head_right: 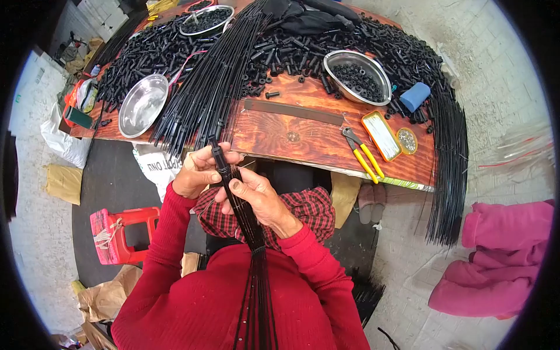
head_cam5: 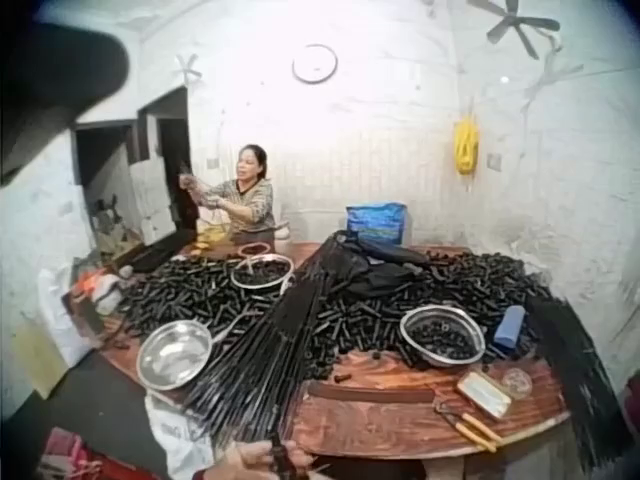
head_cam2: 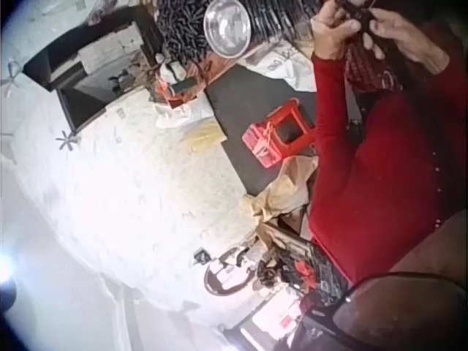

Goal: Assembling black wires into a connector housing and trimming them with wire cutters.

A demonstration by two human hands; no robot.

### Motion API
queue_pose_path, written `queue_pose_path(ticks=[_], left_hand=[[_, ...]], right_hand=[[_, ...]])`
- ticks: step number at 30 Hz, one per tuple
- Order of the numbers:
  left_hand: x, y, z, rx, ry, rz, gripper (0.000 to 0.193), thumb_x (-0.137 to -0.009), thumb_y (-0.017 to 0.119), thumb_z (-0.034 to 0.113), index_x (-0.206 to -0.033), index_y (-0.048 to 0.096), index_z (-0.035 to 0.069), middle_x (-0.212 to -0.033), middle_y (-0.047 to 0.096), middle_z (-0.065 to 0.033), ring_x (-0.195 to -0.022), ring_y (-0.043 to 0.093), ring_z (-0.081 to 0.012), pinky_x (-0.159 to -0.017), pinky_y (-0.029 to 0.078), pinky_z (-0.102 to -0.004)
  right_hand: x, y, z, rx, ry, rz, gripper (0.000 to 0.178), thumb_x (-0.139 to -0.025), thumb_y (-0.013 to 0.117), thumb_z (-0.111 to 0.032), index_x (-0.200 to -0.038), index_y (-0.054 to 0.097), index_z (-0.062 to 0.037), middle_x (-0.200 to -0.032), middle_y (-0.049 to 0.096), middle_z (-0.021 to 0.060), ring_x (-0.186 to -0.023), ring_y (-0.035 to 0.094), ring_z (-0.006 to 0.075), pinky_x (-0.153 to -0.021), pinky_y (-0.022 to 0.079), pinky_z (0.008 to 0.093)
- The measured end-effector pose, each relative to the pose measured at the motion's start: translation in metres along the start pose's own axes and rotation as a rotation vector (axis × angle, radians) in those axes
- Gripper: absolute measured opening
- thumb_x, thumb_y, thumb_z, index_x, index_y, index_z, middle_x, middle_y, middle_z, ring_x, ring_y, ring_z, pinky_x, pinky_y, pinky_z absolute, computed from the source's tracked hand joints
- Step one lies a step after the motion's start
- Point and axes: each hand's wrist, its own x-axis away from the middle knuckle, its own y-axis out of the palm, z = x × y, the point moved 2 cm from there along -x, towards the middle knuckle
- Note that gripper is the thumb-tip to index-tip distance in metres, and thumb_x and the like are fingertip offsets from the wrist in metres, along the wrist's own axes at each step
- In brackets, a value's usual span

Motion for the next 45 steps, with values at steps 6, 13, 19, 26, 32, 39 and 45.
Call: queue_pose_path(ticks=[6, 13, 19, 26, 32, 39, 45], left_hand=[[-0.015, 0.006, -0.007, -0.110, 0.145, 0.200, 0.058, -0.085, 0.063, 0.000, -0.138, 0.040, -0.004, -0.129, 0.054, -0.0170, -0.115, 0.056, -0.0252, -0.097, 0.045, -0.0369], [0.016, 0.021, 0.005, -0.150, 0.203, 0.170, 0.088, -0.074, 0.072, 0.008, -0.146, 0.022, 0.000, -0.147, 0.034, -0.0185, -0.131, 0.042, -0.0283, -0.108, 0.034, -0.0410], [0.005, 0.068, 0.006, -0.890, 0.316, 0.186, 0.133, -0.050, 0.093, 0.030, -0.148, 0.010, -0.004, -0.148, 0.029, -0.0230, -0.135, 0.035, -0.0322, -0.111, 0.028, -0.0431], [-0.040, 0.081, 0.005, -1.228, 0.473, 0.536, 0.088, -0.079, 0.072, 0.011, -0.145, 0.016, -0.008, -0.134, 0.043, -0.0271, -0.123, 0.048, -0.0321, -0.103, 0.038, -0.0387], [-0.058, 0.048, 0.029, -1.238, 0.358, 0.645, 0.035, -0.087, 0.066, 0.011, -0.117, 0.058, -0.006, -0.092, 0.068, -0.0057, -0.081, 0.062, -0.0082, -0.073, 0.050, -0.0237], [-0.051, 0.033, 0.041, -0.524, 0.230, 0.510, 0.018, -0.091, 0.063, 0.008, -0.105, 0.063, -0.004, -0.092, 0.066, -0.0034, -0.080, 0.059, -0.0072, -0.070, 0.049, -0.0217], [-0.034, 0.034, 0.048, -0.520, 0.221, 0.522, 0.022, -0.090, 0.063, 0.003, -0.110, 0.063, -0.003, -0.101, 0.067, -0.0050, -0.088, 0.060, -0.0090, -0.079, 0.049, -0.0227]], right_hand=[[-0.010, -0.016, -0.001, -0.050, -0.100, 0.131, 0.032, -0.097, 0.054, -0.025, -0.119, 0.052, -0.0023, -0.088, 0.064, 0.0075, -0.070, 0.064, 0.0145, -0.062, 0.054, 0.0261], [-0.050, -0.052, -0.025, 0.074, -0.385, 0.495, 0.019, -0.100, 0.048, -0.021, -0.104, 0.055, -0.0041, -0.089, 0.066, 0.0090, -0.070, 0.066, 0.0158, -0.061, 0.055, 0.0277], [-0.060, -0.053, -0.035, 0.359, -0.634, 0.670, 0.019, -0.098, 0.051, -0.011, -0.111, 0.059, 0.0006, -0.091, 0.067, 0.0028, -0.077, 0.061, 0.0078, -0.068, 0.051, 0.0243], [-0.059, -0.020, -0.040, 0.572, -0.790, 0.699, 0.031, -0.095, 0.054, -0.005, -0.125, 0.056, 0.0005, -0.102, 0.067, 0.0057, -0.089, 0.060, 0.0093, -0.079, 0.050, 0.0257], [-0.064, -0.009, -0.030, 0.667, -0.897, 0.750, 0.032, -0.093, 0.054, -0.005, -0.124, 0.057, -0.0020, -0.103, 0.068, 0.0178, -0.092, 0.067, 0.0243, -0.077, 0.052, 0.0326], [-0.056, 0.014, -0.027, 0.789, -0.873, 0.724, 0.034, -0.090, 0.056, -0.002, -0.124, 0.057, -0.0040, -0.105, 0.065, 0.0221, -0.093, 0.066, 0.0349, -0.073, 0.052, 0.0364], [-0.046, 0.021, -0.030, 0.718, -0.799, 0.627, 0.037, -0.088, 0.058, -0.002, -0.125, 0.056, -0.0042, -0.110, 0.065, 0.0200, -0.096, 0.066, 0.0346, -0.076, 0.053, 0.0362]])
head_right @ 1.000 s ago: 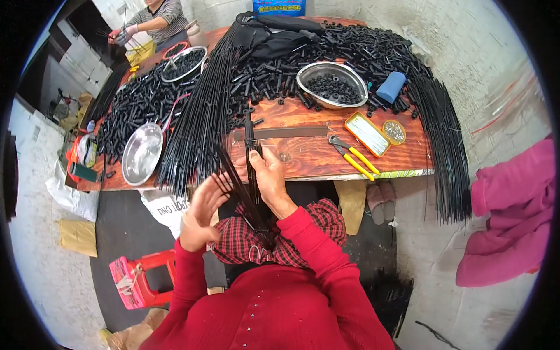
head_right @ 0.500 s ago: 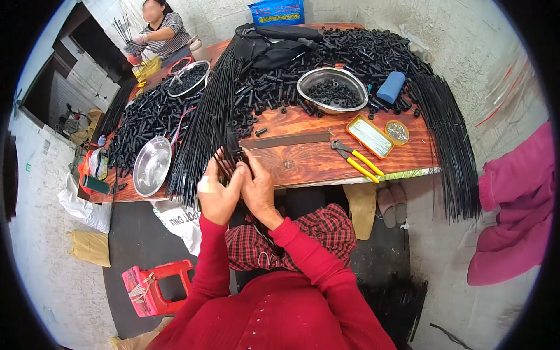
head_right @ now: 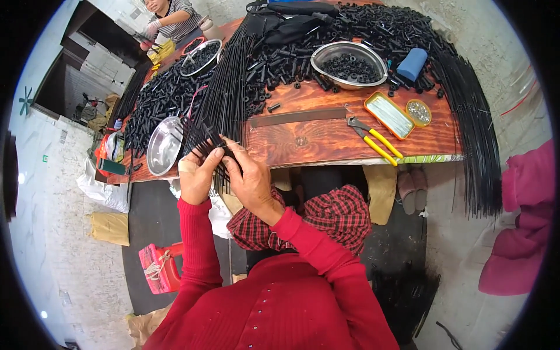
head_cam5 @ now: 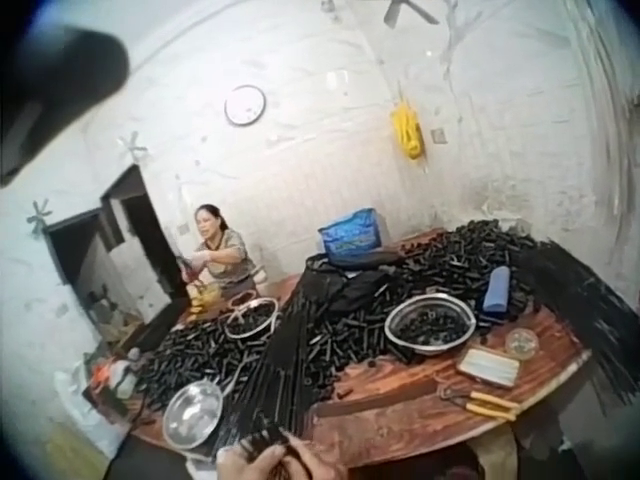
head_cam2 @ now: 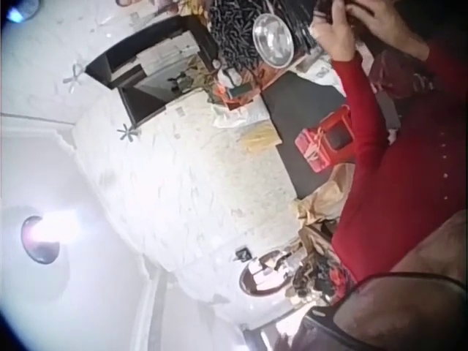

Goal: Assembling black wires into a connector housing and trimming them with wire cutters.

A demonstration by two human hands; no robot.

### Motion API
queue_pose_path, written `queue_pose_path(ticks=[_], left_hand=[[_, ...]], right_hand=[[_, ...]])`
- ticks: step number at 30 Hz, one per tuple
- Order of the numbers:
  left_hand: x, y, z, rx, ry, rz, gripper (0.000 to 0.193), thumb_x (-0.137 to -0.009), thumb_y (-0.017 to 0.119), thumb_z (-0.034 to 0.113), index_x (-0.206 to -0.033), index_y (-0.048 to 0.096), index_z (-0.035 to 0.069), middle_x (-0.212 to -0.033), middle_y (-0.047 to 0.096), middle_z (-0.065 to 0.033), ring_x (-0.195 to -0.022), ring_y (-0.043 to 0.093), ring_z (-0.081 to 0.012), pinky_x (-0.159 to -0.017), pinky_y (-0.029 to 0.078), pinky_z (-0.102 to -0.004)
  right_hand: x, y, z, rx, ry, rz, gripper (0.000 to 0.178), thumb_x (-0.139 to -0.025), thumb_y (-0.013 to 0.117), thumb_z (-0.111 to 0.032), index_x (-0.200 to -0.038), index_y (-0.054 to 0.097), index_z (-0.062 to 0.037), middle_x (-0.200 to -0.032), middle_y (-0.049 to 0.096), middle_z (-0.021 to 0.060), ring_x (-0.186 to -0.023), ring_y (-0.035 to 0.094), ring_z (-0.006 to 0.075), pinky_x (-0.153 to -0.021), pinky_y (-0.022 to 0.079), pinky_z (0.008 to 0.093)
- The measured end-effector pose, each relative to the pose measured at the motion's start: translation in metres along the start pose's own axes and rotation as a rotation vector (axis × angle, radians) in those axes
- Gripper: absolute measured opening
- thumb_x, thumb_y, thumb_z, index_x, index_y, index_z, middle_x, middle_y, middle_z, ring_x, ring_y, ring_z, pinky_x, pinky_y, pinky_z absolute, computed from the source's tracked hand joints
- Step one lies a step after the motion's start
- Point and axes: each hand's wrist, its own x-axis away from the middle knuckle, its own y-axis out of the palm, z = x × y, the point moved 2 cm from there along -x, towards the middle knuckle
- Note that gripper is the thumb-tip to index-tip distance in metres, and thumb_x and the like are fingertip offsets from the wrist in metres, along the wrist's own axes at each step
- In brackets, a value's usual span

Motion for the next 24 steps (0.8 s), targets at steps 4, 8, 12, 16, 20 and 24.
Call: queue_pose_path(ticks=[4, 8, 12, 16, 20, 24], left_hand=[[0.011, 0.001, 0.005, 0.005, 0.037, 0.013, 0.025, -0.090, 0.061, 0.002, -0.114, 0.061, -0.004, -0.105, 0.065, -0.0069, -0.094, 0.060, -0.0113, -0.085, 0.048, -0.0245], [0.017, -0.005, 0.003, 0.006, -0.031, -0.009, 0.028, -0.090, 0.060, 0.000, -0.118, 0.059, -0.004, -0.111, 0.064, -0.0077, -0.098, 0.059, -0.0121, -0.088, 0.047, -0.0255], [0.021, -0.008, 0.003, 0.019, -0.030, -0.004, 0.030, -0.089, 0.061, -0.001, -0.119, 0.059, -0.004, -0.114, 0.063, -0.0091, -0.099, 0.060, -0.0136, -0.089, 0.047, -0.0273], [0.025, -0.011, 0.004, 0.042, -0.012, 0.004, 0.031, -0.088, 0.062, -0.002, -0.119, 0.059, -0.004, -0.115, 0.063, -0.0101, -0.099, 0.060, -0.0143, -0.090, 0.047, -0.0279], [0.027, -0.012, 0.007, 0.022, -0.005, -0.028, 0.031, -0.087, 0.062, -0.002, -0.118, 0.059, -0.005, -0.116, 0.063, -0.0105, -0.100, 0.060, -0.0144, -0.090, 0.047, -0.0279], [0.026, -0.016, 0.004, 0.017, 0.022, -0.059, 0.030, -0.087, 0.062, -0.001, -0.117, 0.059, -0.005, -0.116, 0.064, -0.0110, -0.099, 0.060, -0.0140, -0.090, 0.048, -0.0276]], right_hand=[[0.005, -0.010, -0.013, 0.122, -0.101, -0.009, 0.031, -0.086, 0.063, -0.006, -0.117, 0.061, -0.0043, -0.102, 0.067, 0.0168, -0.087, 0.068, 0.0290, -0.070, 0.053, 0.0356], [0.011, -0.015, -0.008, 0.111, 0.026, 0.008, 0.020, -0.081, 0.070, -0.010, -0.098, 0.062, -0.0024, -0.083, 0.064, 0.0107, -0.069, 0.064, 0.0212, -0.059, 0.050, 0.0317], [0.012, -0.018, 0.000, -0.027, 0.045, -0.060, 0.015, -0.084, 0.072, -0.009, -0.086, 0.061, 0.0007, -0.074, 0.060, 0.0028, -0.066, 0.054, 0.0065, -0.058, 0.046, 0.0222], [0.009, -0.021, -0.001, -0.177, 0.159, -0.140, 0.014, -0.085, 0.071, -0.009, -0.082, 0.061, 0.0006, -0.073, 0.058, -0.0010, -0.067, 0.052, 0.0041, -0.059, 0.043, 0.0202], [0.005, -0.025, 0.006, -0.363, 0.320, -0.269, 0.017, -0.087, 0.070, -0.014, -0.080, 0.061, -0.0009, -0.071, 0.055, -0.0058, -0.065, 0.047, 0.0015, -0.057, 0.038, 0.0188], [-0.003, -0.025, 0.015, -0.415, 0.380, -0.352, 0.020, -0.085, 0.072, -0.017, -0.079, 0.063, -0.0001, -0.070, 0.060, -0.0018, -0.064, 0.052, 0.0027, -0.056, 0.042, 0.0202]])
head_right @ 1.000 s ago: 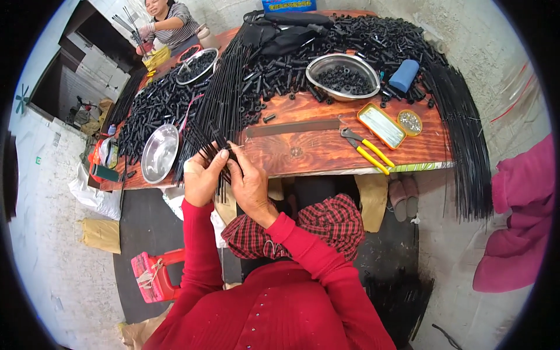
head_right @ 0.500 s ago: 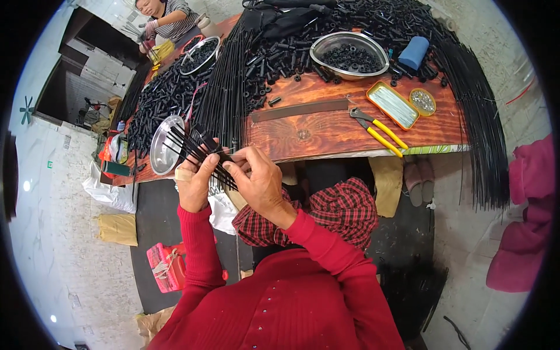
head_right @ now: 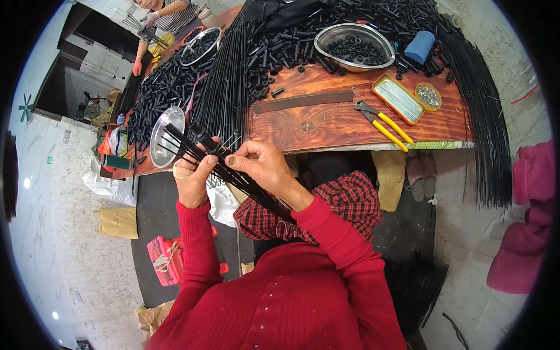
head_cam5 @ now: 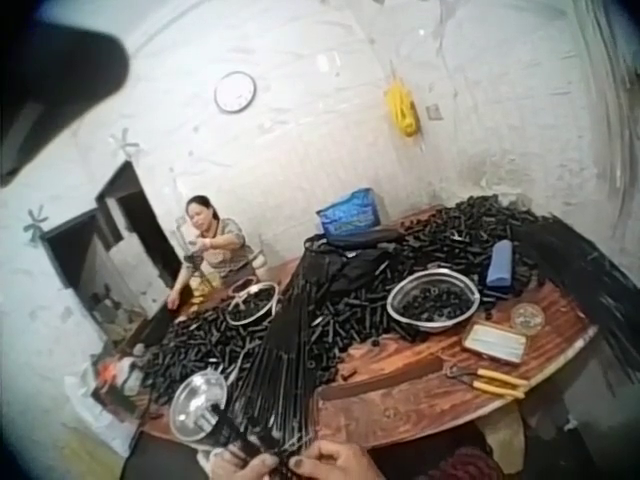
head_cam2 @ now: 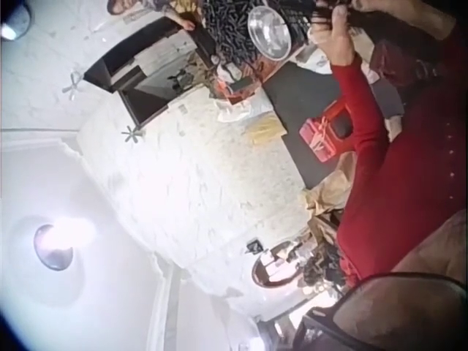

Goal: Assembling black wires into a connector housing and trimming them with wire cutters.

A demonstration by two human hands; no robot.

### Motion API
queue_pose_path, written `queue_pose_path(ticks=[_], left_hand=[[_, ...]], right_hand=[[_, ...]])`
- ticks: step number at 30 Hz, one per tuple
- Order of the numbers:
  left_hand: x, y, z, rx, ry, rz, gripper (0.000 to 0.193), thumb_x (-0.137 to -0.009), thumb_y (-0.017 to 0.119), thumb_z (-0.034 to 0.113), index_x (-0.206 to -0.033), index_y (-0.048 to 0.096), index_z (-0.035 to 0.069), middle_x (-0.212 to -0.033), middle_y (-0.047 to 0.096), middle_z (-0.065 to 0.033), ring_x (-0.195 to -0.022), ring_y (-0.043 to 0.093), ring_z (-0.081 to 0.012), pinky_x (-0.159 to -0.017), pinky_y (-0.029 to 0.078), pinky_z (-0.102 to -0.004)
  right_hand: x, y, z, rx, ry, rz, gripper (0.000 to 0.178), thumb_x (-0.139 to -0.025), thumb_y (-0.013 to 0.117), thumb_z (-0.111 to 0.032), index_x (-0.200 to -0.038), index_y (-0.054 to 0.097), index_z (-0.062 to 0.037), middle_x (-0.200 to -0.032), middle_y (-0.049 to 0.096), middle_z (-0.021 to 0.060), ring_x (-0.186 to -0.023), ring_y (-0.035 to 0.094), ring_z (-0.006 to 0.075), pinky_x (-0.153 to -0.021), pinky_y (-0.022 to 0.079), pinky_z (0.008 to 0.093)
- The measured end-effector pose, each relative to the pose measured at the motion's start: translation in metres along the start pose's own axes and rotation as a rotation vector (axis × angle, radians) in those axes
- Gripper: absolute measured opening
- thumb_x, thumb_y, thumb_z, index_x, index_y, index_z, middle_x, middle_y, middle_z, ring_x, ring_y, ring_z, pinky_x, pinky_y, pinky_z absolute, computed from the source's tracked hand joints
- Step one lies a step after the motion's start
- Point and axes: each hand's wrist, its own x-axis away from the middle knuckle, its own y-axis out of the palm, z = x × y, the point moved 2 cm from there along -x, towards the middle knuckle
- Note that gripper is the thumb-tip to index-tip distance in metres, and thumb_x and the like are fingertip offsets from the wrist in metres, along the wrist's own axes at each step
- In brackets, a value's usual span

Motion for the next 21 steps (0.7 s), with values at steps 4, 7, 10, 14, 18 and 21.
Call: queue_pose_path(ticks=[4, 7, 10, 14, 18, 21], left_hand=[[0.001, -0.004, 0.000, -0.017, 0.033, -0.021, 0.030, -0.088, 0.062, 0.000, -0.118, 0.058, -0.006, -0.115, 0.064, -0.0120, -0.099, 0.061, -0.0151, -0.090, 0.048, -0.0285], [-0.001, -0.004, 0.001, 0.006, -0.005, -0.062, 0.031, -0.089, 0.061, 0.001, -0.119, 0.057, -0.006, -0.115, 0.064, -0.0122, -0.102, 0.061, -0.0165, -0.092, 0.048, -0.0296], [-0.006, 0.002, 0.002, 0.019, -0.018, -0.070, 0.033, -0.091, 0.060, 0.002, -0.122, 0.055, -0.007, -0.115, 0.064, -0.0119, -0.105, 0.060, -0.0175, -0.093, 0.047, -0.0299], [-0.004, 0.006, 0.008, -0.035, -0.062, -0.093, 0.036, -0.091, 0.058, 0.002, -0.126, 0.052, -0.005, -0.116, 0.063, -0.0120, -0.105, 0.060, -0.0170, -0.093, 0.047, -0.0293], [-0.004, 0.006, 0.006, -0.010, -0.023, -0.073, 0.035, -0.090, 0.059, 0.001, -0.124, 0.054, -0.005, -0.111, 0.065, -0.0124, -0.100, 0.062, -0.0163, -0.090, 0.048, -0.0289], [-0.005, 0.001, 0.007, -0.011, -0.040, -0.091, 0.034, -0.089, 0.061, 0.001, -0.122, 0.055, -0.006, -0.108, 0.066, -0.0131, -0.098, 0.063, -0.0172, -0.090, 0.049, -0.0295]], right_hand=[[-0.002, 0.003, 0.001, -0.052, 0.054, -0.026, 0.022, -0.085, 0.074, -0.019, -0.077, 0.063, -0.0017, -0.070, 0.060, -0.0024, -0.064, 0.052, 0.0033, -0.056, 0.042, 0.0209], [-0.002, 0.009, 0.011, -0.057, -0.040, 0.041, 0.022, -0.083, 0.075, -0.017, -0.075, 0.062, -0.0018, -0.069, 0.061, -0.0015, -0.063, 0.052, 0.0032, -0.055, 0.042, 0.0217], [0.003, 0.014, 0.001, 0.217, -0.139, 0.188, 0.021, -0.082, 0.075, -0.014, -0.074, 0.061, -0.0015, -0.067, 0.061, -0.0004, -0.060, 0.050, 0.0030, -0.052, 0.041, 0.0230], [0.005, 0.018, 0.006, 0.323, -0.203, 0.262, 0.020, -0.081, 0.075, -0.012, -0.074, 0.061, -0.0010, -0.065, 0.060, 0.0005, -0.058, 0.049, 0.0031, -0.051, 0.040, 0.0243], [0.004, 0.014, 0.010, 0.200, -0.126, 0.163, 0.019, -0.082, 0.074, -0.012, -0.074, 0.061, -0.0008, -0.068, 0.061, -0.0007, -0.059, 0.051, 0.0038, -0.051, 0.041, 0.0238], [-0.001, 0.012, 0.016, -0.097, 0.003, 0.055, 0.017, -0.084, 0.073, -0.012, -0.080, 0.061, -0.0007, -0.075, 0.063, -0.0001, -0.065, 0.054, 0.0046, -0.057, 0.045, 0.0219]])
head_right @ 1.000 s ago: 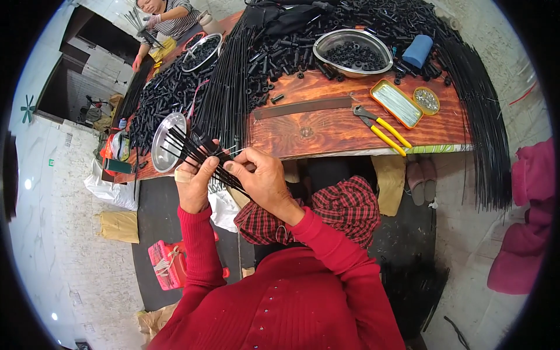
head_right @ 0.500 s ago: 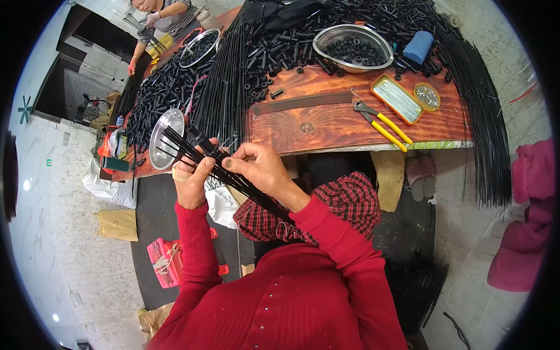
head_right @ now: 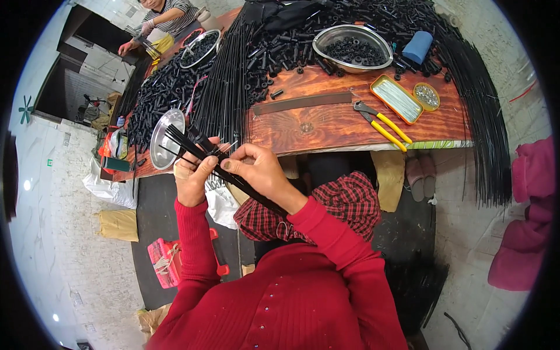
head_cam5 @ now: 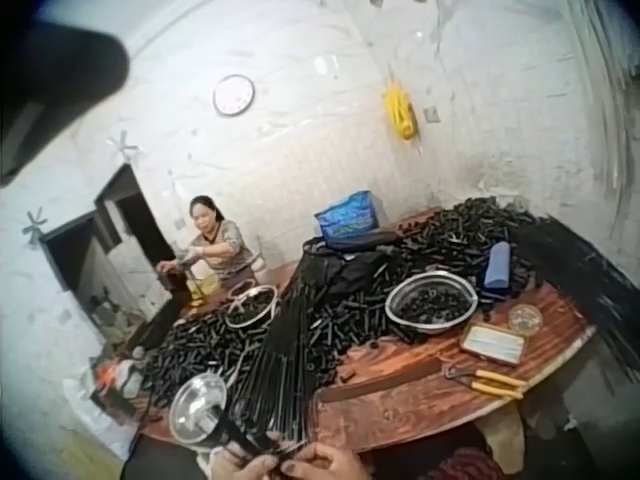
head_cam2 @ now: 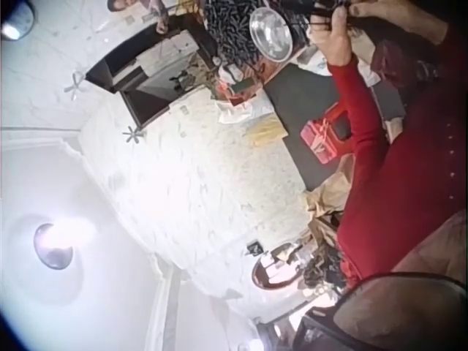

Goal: Assembling black wires into a connector housing and trimming them with wire cutters.

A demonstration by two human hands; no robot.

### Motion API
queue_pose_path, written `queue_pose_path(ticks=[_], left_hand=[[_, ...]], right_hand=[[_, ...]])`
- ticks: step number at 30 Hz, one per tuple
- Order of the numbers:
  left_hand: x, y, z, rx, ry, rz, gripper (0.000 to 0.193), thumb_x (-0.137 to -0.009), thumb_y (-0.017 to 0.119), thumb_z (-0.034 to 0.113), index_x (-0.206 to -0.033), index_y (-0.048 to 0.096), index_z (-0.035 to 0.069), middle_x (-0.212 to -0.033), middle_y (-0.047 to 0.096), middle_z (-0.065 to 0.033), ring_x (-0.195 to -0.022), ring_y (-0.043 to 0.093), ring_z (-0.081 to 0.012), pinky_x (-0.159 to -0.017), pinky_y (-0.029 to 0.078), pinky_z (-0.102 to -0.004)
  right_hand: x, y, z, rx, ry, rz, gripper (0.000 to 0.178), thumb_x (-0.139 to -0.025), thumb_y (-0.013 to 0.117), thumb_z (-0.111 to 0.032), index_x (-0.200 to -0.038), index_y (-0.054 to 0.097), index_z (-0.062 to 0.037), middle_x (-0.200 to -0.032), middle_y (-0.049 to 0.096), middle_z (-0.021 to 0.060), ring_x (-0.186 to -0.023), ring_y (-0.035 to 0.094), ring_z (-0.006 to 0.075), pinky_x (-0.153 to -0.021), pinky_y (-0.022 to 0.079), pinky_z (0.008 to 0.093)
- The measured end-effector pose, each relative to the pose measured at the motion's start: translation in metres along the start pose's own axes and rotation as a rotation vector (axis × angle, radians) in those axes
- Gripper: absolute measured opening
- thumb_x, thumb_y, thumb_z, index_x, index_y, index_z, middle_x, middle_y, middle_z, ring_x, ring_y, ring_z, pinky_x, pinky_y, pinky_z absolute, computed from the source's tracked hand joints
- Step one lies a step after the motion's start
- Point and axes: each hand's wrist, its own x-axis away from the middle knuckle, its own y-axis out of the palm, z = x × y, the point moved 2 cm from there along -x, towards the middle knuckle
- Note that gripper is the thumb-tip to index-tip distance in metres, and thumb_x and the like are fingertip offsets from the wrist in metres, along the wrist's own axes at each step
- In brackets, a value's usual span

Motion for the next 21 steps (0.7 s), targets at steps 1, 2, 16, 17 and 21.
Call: queue_pose_path(ticks=[1, 2, 16, 17, 21], left_hand=[[-0.001, -0.001, -0.001, -0.009, -0.002, -0.014, 0.034, -0.088, 0.061, 0.001, -0.121, 0.056, -0.006, -0.107, 0.067, -0.0134, -0.098, 0.063, -0.0176, -0.090, 0.049, -0.0296], [-0.002, -0.001, -0.002, -0.009, -0.002, -0.017, 0.034, -0.088, 0.061, 0.001, -0.121, 0.056, -0.006, -0.107, 0.067, -0.0134, -0.098, 0.063, -0.0176, -0.090, 0.049, -0.0296], [-0.003, -0.001, -0.009, 0.200, 0.043, -0.059, 0.041, -0.084, 0.067, 0.005, -0.120, 0.051, -0.006, -0.114, 0.062, -0.0244, -0.110, 0.061, -0.0325, -0.095, 0.048, -0.0398], [-0.001, -0.001, -0.007, 0.139, 0.031, -0.036, 0.043, -0.084, 0.068, 0.007, -0.122, 0.050, -0.006, -0.114, 0.061, -0.0256, -0.110, 0.061, -0.0334, -0.094, 0.049, -0.0400], [0.006, -0.001, 0.000, 0.113, -0.022, 0.037, 0.040, -0.079, 0.071, -0.002, -0.116, 0.056, -0.006, -0.114, 0.063, -0.0198, -0.107, 0.062, -0.0255, -0.095, 0.049, -0.0374]], right_hand=[[-0.002, 0.000, 0.001, -0.178, 0.047, -0.031, 0.017, -0.085, 0.073, -0.013, -0.084, 0.061, -0.0005, -0.079, 0.064, 0.0006, -0.069, 0.056, 0.0051, -0.061, 0.046, 0.0210], [-0.002, -0.003, -0.002, -0.178, 0.045, -0.028, 0.017, -0.085, 0.073, -0.013, -0.084, 0.061, -0.0005, -0.079, 0.064, 0.0006, -0.069, 0.056, 0.0051, -0.061, 0.046, 0.0210], [0.008, 0.005, -0.006, 0.201, -0.081, 0.077, 0.025, -0.079, 0.077, -0.015, -0.084, 0.059, 0.0017, -0.073, 0.064, 0.0042, -0.066, 0.058, 0.0061, -0.058, 0.048, 0.0233], [0.009, 0.005, -0.006, 0.263, -0.122, 0.112, 0.026, -0.079, 0.078, -0.016, -0.084, 0.059, 0.0018, -0.072, 0.064, 0.0044, -0.065, 0.058, 0.0066, -0.058, 0.047, 0.0236], [0.014, 0.013, -0.013, 0.348, -0.162, 0.158, 0.027, -0.078, 0.078, -0.017, -0.083, 0.059, 0.0019, -0.071, 0.064, 0.0049, -0.063, 0.057, 0.0072, -0.058, 0.048, 0.0238]])
